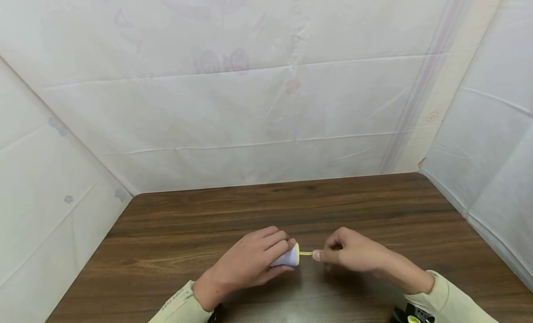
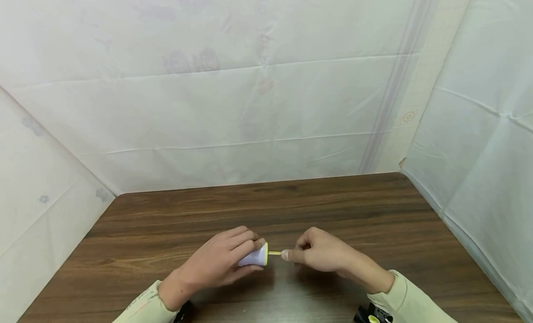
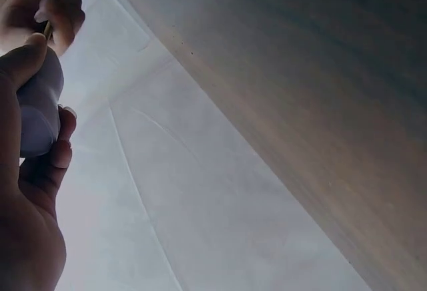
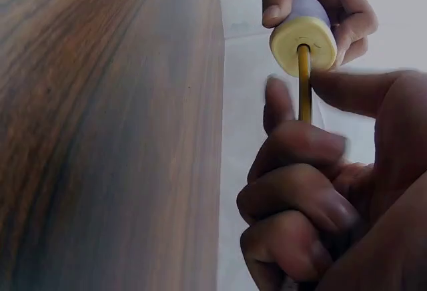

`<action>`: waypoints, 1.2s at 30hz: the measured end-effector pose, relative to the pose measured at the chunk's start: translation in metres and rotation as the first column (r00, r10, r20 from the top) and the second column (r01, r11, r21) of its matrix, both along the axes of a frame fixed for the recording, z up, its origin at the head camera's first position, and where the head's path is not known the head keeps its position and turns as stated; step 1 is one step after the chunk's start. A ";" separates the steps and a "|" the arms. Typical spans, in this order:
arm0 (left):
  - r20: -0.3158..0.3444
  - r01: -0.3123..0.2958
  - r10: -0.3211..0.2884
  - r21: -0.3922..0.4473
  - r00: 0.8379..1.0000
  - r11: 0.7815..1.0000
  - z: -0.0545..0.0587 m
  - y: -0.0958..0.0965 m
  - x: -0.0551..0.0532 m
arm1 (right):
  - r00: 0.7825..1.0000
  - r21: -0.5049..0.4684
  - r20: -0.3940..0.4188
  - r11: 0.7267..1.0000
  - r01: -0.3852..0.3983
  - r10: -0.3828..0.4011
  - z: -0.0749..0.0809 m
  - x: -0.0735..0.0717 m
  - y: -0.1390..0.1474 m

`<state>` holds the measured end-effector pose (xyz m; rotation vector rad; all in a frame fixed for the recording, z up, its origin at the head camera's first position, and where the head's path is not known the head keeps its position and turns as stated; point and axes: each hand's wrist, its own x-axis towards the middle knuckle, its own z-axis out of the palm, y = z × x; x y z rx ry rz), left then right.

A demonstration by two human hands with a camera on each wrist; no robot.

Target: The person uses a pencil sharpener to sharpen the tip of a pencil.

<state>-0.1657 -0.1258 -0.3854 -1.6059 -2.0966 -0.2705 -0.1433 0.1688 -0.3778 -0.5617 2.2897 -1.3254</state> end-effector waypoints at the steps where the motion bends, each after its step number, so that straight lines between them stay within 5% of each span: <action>1: 0.018 -0.006 0.006 0.006 1.000 1.000 0.000 -0.001 -0.001 | 0.999 0.013 -0.052 1.000 0.001 0.000 0.000 0.000 0.000; 5: 0.056 -0.029 0.027 0.046 0.998 0.999 -0.002 -0.003 -0.004 | 0.950 0.063 -0.310 0.996 0.065 -0.043 0.002 0.001 -0.001; 7: 0.073 -0.043 0.038 0.074 0.997 0.996 -0.002 -0.004 -0.006 | 0.878 0.064 -0.472 0.990 0.126 -0.081 0.001 0.002 -0.003; 9: 0.105 -0.065 0.053 0.112 0.993 0.992 -0.002 -0.004 -0.007 | 0.760 0.050 -0.640 0.980 0.191 -0.115 -0.002 0.001 -0.006; 11: 0.165 -0.095 0.069 0.157 0.984 0.983 -0.002 -0.004 -0.007 | 0.584 0.013 -0.800 0.968 0.249 -0.139 -0.006 0.000 -0.008; 14: 0.320 -0.150 0.072 0.228 0.945 0.962 -0.001 -0.004 -0.006 | 0.266 -0.063 -0.953 0.952 0.300 -0.147 -0.009 -0.005 -0.010; 17: 0.498 -0.185 0.033 0.259 0.867 0.948 0.000 -0.004 -0.004 | -0.068 -0.137 -0.990 0.947 0.289 -0.123 -0.006 -0.011 -0.011; 19: 0.599 -0.182 -0.008 0.256 0.801 0.949 0.000 -0.004 -0.003 | -0.267 -0.180 -0.957 0.950 0.255 -0.110 -0.001 -0.014 -0.013; 21: 0.659 -0.157 -0.042 0.240 0.751 0.958 0.001 -0.004 -0.003 | -0.407 -0.218 -0.905 0.955 0.200 -0.121 0.006 -0.015 -0.016; 22: 0.681 -0.141 -0.058 0.233 0.730 0.962 0.000 -0.004 -0.004 | -0.455 -0.230 -0.881 0.958 0.168 -0.132 0.009 -0.016 -0.017; 25: 0.706 -0.099 -0.093 0.226 0.702 0.969 -0.001 -0.004 -0.004 | -0.528 -0.241 -0.833 0.967 0.077 -0.166 0.014 -0.019 -0.019; 30: 0.741 -0.059 -0.160 0.259 0.652 0.964 -0.003 -0.004 -0.002 | -0.596 -0.210 -0.786 0.978 0.006 -0.165 0.015 -0.022 -0.020; 33: 0.757 -0.050 -0.178 0.268 0.628 0.962 -0.003 -0.005 -0.002 | -0.595 -0.191 -0.789 0.982 0.004 -0.152 0.018 -0.019 -0.021; 36: 0.742 -0.039 -0.180 0.268 0.645 0.963 -0.002 -0.006 -0.003 | -0.560 -0.168 -0.819 0.986 0.020 -0.129 0.018 -0.016 -0.021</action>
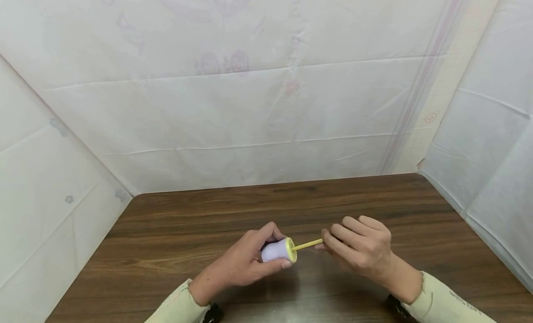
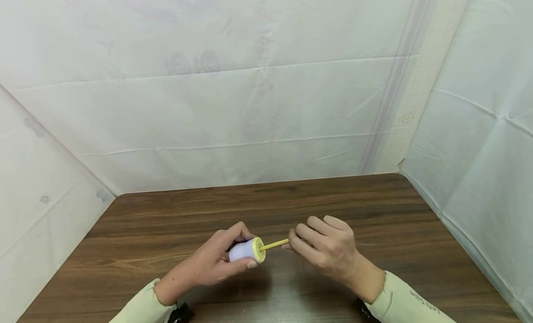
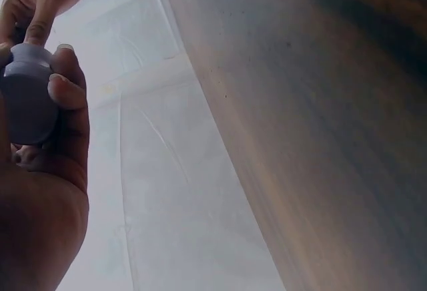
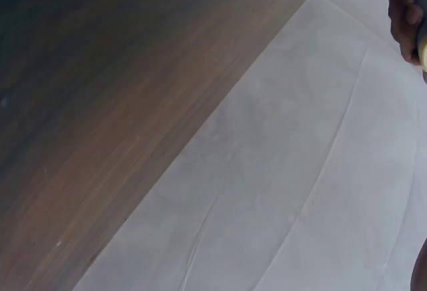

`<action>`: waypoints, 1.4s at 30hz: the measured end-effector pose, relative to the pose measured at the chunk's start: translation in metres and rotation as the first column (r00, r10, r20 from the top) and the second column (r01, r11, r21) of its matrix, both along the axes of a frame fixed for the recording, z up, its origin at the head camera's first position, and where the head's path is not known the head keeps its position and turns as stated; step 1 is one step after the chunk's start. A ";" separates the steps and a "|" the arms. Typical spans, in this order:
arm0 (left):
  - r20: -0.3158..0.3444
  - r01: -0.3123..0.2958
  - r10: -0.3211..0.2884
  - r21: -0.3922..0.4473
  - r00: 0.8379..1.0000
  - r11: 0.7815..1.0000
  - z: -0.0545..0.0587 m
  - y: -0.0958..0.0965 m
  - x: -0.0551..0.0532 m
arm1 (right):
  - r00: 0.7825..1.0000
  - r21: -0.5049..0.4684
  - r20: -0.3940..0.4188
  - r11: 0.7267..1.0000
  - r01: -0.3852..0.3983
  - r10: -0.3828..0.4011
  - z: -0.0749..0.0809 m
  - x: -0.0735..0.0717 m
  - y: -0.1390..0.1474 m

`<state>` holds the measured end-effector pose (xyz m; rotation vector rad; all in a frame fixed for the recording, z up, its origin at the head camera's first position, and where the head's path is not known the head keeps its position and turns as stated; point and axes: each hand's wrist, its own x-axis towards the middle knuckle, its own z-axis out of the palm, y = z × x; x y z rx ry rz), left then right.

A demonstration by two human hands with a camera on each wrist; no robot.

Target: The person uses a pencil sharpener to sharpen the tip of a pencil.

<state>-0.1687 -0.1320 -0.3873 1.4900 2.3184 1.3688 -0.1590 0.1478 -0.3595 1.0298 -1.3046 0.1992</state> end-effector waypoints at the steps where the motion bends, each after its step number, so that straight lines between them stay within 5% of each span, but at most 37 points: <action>1: -0.006 -0.001 0.001 -0.003 1.000 1.000 0.001 -0.001 0.000 | 1.000 0.006 0.014 1.000 0.003 -0.003 0.000 0.001 0.000; 6: -0.078 -0.017 0.015 -0.020 0.997 1.000 0.003 -0.003 -0.002 | 0.990 0.025 0.136 0.999 0.034 -0.037 -0.001 0.008 -0.002; 10: -0.111 -0.068 0.062 -0.053 0.992 0.996 0.003 -0.005 -0.001 | 0.955 0.039 0.288 0.997 0.061 -0.070 -0.006 0.014 -0.003; 14: -0.196 -0.106 0.086 -0.092 0.977 0.990 0.002 -0.006 -0.002 | 0.883 0.043 0.456 0.994 0.099 -0.108 -0.017 0.017 -0.001; 16: -0.267 -0.127 0.093 -0.113 0.959 0.985 0.002 -0.006 -0.002 | 0.812 0.043 0.571 0.992 0.122 -0.124 -0.021 0.019 0.000; 18: -0.352 -0.157 0.100 -0.139 0.931 0.978 0.002 -0.006 -0.002 | 0.706 0.044 0.694 0.987 0.155 -0.141 -0.024 0.022 0.001; 20: -0.452 -0.194 0.099 -0.169 0.887 0.966 0.002 -0.005 -0.002 | 0.556 0.055 0.818 0.983 0.178 -0.147 -0.025 0.025 0.002; 24: -0.638 -0.249 0.052 -0.222 0.768 0.943 0.002 -0.003 0.000 | 0.134 0.084 0.986 0.990 0.115 -0.100 -0.022 0.027 0.006; 27: -0.716 -0.258 -0.001 -0.253 0.698 0.932 0.001 -0.001 0.000 | -0.191 0.016 0.981 0.999 -0.047 -0.025 -0.020 0.022 0.013; 29: -0.736 -0.249 -0.028 -0.265 0.676 0.932 0.000 0.000 0.001 | -0.363 -0.066 0.932 0.988 -0.139 0.011 -0.020 0.018 0.018; 31: -0.752 -0.245 -0.041 -0.266 0.658 0.932 -0.001 0.001 0.001 | -0.495 -0.150 0.868 0.970 -0.194 0.035 -0.021 0.014 0.021; 35: -0.801 -0.224 -0.061 -0.239 0.596 0.945 -0.001 0.003 0.002 | -0.702 -0.290 0.710 0.932 -0.219 0.056 -0.023 0.008 0.026; 37: -0.825 -0.217 -0.069 -0.227 0.561 0.949 0.000 0.004 0.002 | -0.766 -0.334 0.640 0.917 -0.219 0.050 -0.025 0.006 0.027; 39: -0.837 -0.210 -0.076 -0.222 0.542 0.952 0.000 0.005 0.001 | -0.793 -0.343 0.609 0.913 -0.222 0.036 -0.025 0.004 0.028; 42: -0.815 -0.214 -0.067 -0.229 0.576 0.950 0.000 0.005 0.001 | -0.758 -0.307 0.652 0.924 -0.226 0.031 -0.025 0.003 0.029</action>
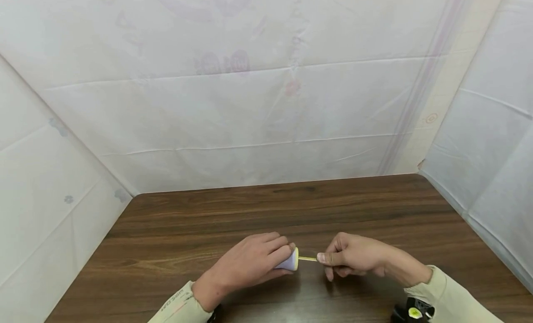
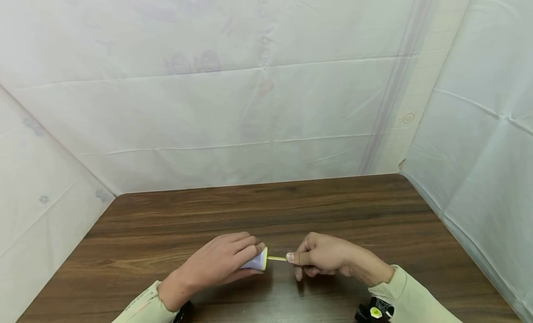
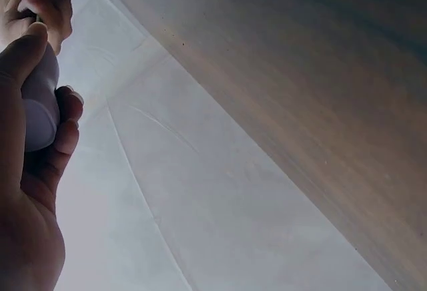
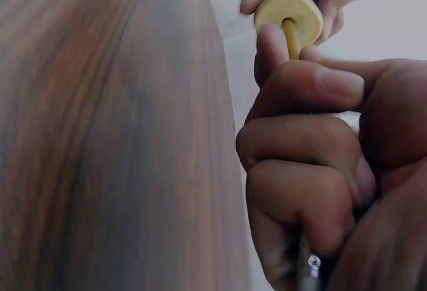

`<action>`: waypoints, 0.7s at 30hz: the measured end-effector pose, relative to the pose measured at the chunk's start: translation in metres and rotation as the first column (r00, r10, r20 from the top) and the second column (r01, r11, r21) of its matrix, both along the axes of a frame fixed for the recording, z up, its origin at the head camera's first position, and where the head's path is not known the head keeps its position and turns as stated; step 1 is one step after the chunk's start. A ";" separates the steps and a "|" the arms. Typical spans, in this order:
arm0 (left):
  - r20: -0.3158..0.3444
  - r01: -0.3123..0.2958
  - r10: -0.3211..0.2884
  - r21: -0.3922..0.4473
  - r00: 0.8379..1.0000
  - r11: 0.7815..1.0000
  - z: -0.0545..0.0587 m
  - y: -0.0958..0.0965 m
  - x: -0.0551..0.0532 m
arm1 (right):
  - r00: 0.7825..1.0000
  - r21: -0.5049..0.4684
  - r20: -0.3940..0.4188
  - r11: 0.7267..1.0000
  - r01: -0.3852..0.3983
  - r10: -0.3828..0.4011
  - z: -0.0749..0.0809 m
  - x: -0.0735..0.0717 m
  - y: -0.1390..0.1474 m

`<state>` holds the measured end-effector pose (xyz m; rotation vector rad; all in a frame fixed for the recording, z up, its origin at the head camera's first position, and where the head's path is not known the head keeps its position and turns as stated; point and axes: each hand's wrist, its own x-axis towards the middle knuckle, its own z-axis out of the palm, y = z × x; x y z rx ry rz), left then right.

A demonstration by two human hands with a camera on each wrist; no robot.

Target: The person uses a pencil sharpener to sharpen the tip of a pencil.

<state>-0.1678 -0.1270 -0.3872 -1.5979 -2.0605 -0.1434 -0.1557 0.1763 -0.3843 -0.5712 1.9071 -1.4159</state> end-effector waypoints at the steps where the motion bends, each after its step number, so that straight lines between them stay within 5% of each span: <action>1: 0.019 -0.011 0.011 0.001 1.000 1.000 0.000 0.000 0.000 | 0.999 0.013 -0.041 1.000 0.009 -0.009 0.000 0.000 0.000; 4: 0.085 -0.044 0.043 0.010 0.995 0.999 0.000 -0.002 0.000 | 0.977 0.045 -0.211 0.998 0.038 -0.028 0.001 -0.002 -0.002; 6: 0.115 -0.064 0.061 0.020 0.991 0.998 -0.001 -0.003 -0.001 | 0.939 0.061 -0.341 0.996 0.061 -0.036 0.002 -0.002 -0.003; 9: 0.159 -0.086 0.079 0.039 0.984 0.996 -0.002 -0.005 -0.002 | 0.850 0.080 -0.524 0.989 0.121 -0.062 0.004 -0.001 -0.005; 12: 0.183 -0.117 0.107 0.047 0.977 0.992 -0.002 -0.006 -0.003 | 0.733 0.088 -0.673 0.973 0.214 -0.101 0.005 0.002 -0.009; 15: 0.215 -0.148 0.133 0.056 0.967 0.987 -0.002 -0.008 -0.004 | 0.566 0.065 -0.814 0.947 0.315 -0.132 0.004 0.005 -0.013; 17: 0.242 -0.167 0.146 0.066 0.959 0.984 -0.001 -0.008 -0.004 | 0.424 0.029 -0.895 0.929 0.368 -0.140 0.001 0.005 -0.016; 19: 0.275 -0.181 0.150 0.089 0.950 0.979 0.000 -0.008 -0.004 | 0.242 -0.017 -0.962 0.911 0.412 -0.127 -0.001 0.004 -0.017; 21: 0.336 -0.194 0.143 0.124 0.931 0.973 0.001 -0.007 -0.003 | 0.027 -0.081 -0.994 0.898 0.433 -0.103 -0.001 0.001 -0.018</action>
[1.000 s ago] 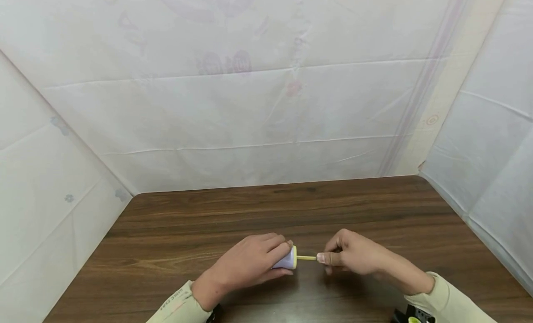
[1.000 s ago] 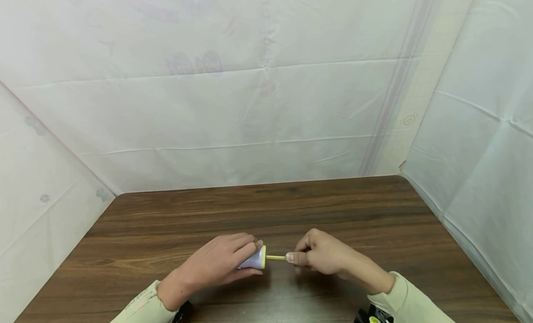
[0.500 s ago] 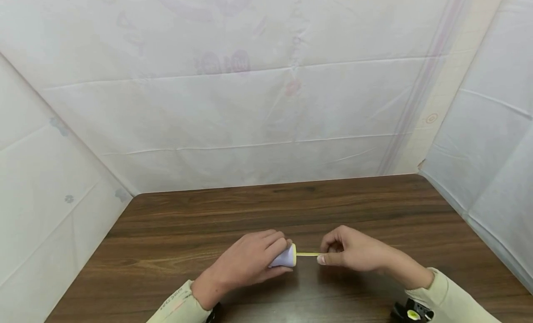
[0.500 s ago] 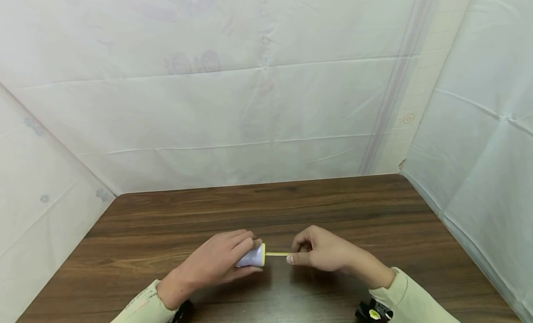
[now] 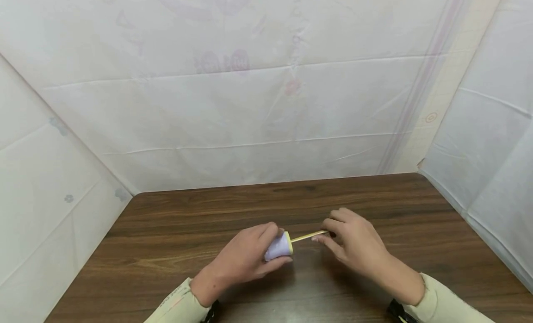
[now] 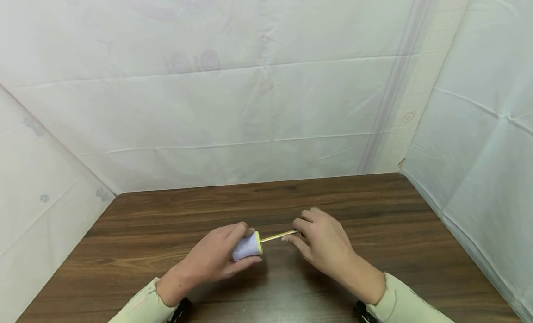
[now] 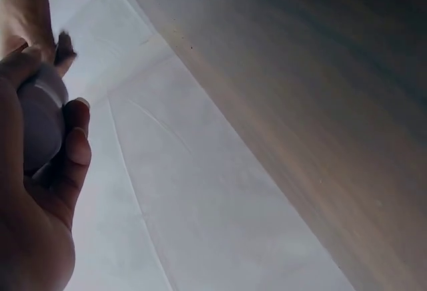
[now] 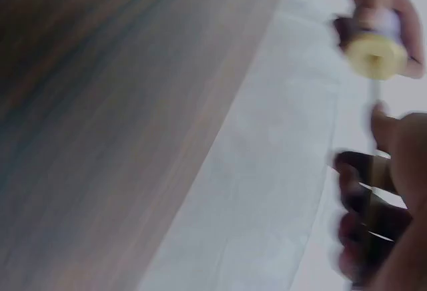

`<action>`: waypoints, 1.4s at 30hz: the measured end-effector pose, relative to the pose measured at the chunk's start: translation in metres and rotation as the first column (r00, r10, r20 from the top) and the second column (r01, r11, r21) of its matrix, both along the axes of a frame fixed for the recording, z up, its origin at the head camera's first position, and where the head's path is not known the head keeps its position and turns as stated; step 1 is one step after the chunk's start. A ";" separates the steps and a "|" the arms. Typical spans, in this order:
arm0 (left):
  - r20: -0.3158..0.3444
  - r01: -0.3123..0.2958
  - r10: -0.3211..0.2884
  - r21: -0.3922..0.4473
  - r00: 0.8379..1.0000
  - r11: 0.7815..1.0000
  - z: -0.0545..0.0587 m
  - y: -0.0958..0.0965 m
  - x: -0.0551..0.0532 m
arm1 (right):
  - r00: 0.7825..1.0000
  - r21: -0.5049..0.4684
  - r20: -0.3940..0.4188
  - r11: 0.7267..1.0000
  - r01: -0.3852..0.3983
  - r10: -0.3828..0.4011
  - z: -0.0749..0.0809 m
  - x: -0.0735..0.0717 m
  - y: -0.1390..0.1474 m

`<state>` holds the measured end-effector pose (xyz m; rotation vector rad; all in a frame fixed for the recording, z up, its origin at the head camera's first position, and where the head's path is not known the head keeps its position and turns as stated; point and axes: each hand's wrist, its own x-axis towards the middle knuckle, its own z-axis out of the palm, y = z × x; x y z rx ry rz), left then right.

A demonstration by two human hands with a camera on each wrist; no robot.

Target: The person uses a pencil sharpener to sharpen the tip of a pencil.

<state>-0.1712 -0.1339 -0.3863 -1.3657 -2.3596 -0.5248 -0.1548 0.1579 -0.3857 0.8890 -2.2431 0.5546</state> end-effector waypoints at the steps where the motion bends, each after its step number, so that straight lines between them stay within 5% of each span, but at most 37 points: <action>1: 0.050 0.001 -0.002 0.030 0.999 1.000 0.001 0.000 0.000 | 0.993 0.015 -0.118 1.000 0.012 -0.010 0.001 -0.002 -0.001; 4: 0.276 0.027 -0.070 0.157 0.959 0.987 0.003 0.002 0.001 | 0.898 0.027 -0.439 0.999 0.029 -0.015 0.006 -0.007 -0.004; 6: 0.414 0.044 -0.147 0.248 0.898 0.968 0.004 0.002 0.002 | 0.808 0.019 -0.589 1.000 0.008 0.005 0.012 -0.008 -0.006; 9: 0.536 0.078 -0.271 0.355 0.800 0.932 0.005 0.002 0.003 | 0.695 0.013 -0.718 0.999 -0.044 0.040 0.020 -0.008 -0.010; 12: 0.575 0.116 -0.351 0.404 0.739 0.907 0.007 0.002 0.004 | 0.634 0.012 -0.770 0.996 -0.093 0.068 0.025 -0.008 -0.013; 15: 0.585 0.127 -0.357 0.397 0.728 0.909 0.009 0.001 0.005 | 0.612 0.009 -0.787 0.993 -0.120 0.081 0.026 -0.008 -0.015; 19: 0.552 0.109 -0.301 0.352 0.778 0.930 0.010 0.001 0.005 | 0.638 0.006 -0.766 0.994 -0.111 0.075 0.026 -0.004 -0.016; 24: 0.478 0.112 -0.249 0.296 0.842 0.949 0.010 0.000 0.005 | 0.740 0.009 -0.669 0.996 -0.090 0.073 0.023 0.003 -0.016; 26: 0.443 0.109 -0.223 0.268 0.868 0.957 0.009 0.000 0.005 | 0.800 0.011 -0.597 0.997 -0.070 0.062 0.019 0.006 -0.015; 31: 0.267 0.097 -0.139 0.166 0.953 0.981 0.008 -0.002 0.005 | 0.958 0.003 -0.286 0.999 0.035 -0.033 0.007 0.017 -0.015; 34: 0.105 0.099 -0.106 0.073 0.989 0.992 0.007 -0.002 0.005 | 0.992 0.012 0.009 0.992 0.122 -0.123 0.004 0.025 -0.016; 36: 0.011 0.104 -0.104 0.014 0.995 0.994 0.007 -0.002 0.005 | 0.955 0.022 0.254 0.988 0.150 -0.151 0.006 0.029 -0.016; 38: -0.075 0.109 -0.112 -0.049 0.991 0.993 0.007 -0.002 0.004 | 0.860 0.024 0.489 0.987 0.156 -0.148 0.009 0.031 -0.015; 40: -0.158 0.112 -0.127 -0.104 0.979 0.988 0.006 -0.001 0.004 | 0.716 -0.029 0.695 0.992 0.122 -0.068 0.011 0.029 -0.012; 42: -0.247 0.114 -0.151 -0.156 0.957 0.981 0.007 0.000 0.003 | 0.546 -0.129 0.835 0.989 0.071 0.070 0.011 0.024 -0.008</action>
